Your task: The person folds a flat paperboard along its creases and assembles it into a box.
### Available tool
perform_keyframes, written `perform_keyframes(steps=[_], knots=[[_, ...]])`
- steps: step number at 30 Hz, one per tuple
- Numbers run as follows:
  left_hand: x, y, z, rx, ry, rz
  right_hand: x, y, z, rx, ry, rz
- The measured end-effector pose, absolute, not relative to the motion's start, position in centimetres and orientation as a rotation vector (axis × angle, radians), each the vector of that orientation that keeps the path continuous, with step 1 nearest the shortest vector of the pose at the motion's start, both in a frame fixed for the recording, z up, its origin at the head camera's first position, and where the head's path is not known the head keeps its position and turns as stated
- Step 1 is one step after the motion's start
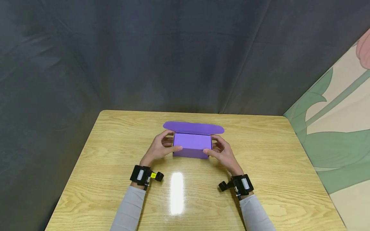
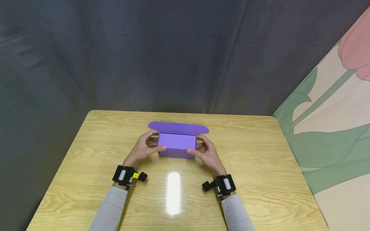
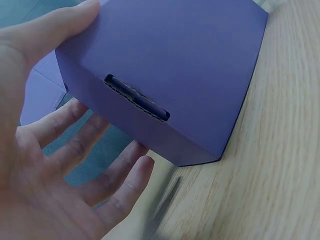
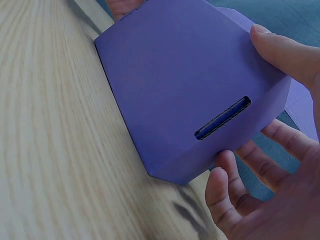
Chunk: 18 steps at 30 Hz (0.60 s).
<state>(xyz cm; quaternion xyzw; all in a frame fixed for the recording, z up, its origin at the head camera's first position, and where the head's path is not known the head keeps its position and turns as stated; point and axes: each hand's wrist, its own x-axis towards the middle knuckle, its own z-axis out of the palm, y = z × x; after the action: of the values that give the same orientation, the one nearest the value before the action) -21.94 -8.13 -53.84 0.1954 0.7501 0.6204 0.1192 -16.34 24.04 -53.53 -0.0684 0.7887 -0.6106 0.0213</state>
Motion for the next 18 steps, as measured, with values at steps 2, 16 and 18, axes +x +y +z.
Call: perform_keyframes(steps=[2, 16, 18], knots=[[-21.96, -8.12, -53.85, 0.57, 2.189, 1.815, -16.4, 24.01, -53.48, -0.217, 2.43, -1.901], [-21.91, -8.06, -53.6, 0.545, 2.11, 1.818, -16.28, 24.11, -53.11, -0.186, 2.365, -1.898], [-21.82, -8.17, -53.47, 0.526, 2.092, 1.814, -16.23, 24.34, -53.03, -0.182, 2.345, -1.913]])
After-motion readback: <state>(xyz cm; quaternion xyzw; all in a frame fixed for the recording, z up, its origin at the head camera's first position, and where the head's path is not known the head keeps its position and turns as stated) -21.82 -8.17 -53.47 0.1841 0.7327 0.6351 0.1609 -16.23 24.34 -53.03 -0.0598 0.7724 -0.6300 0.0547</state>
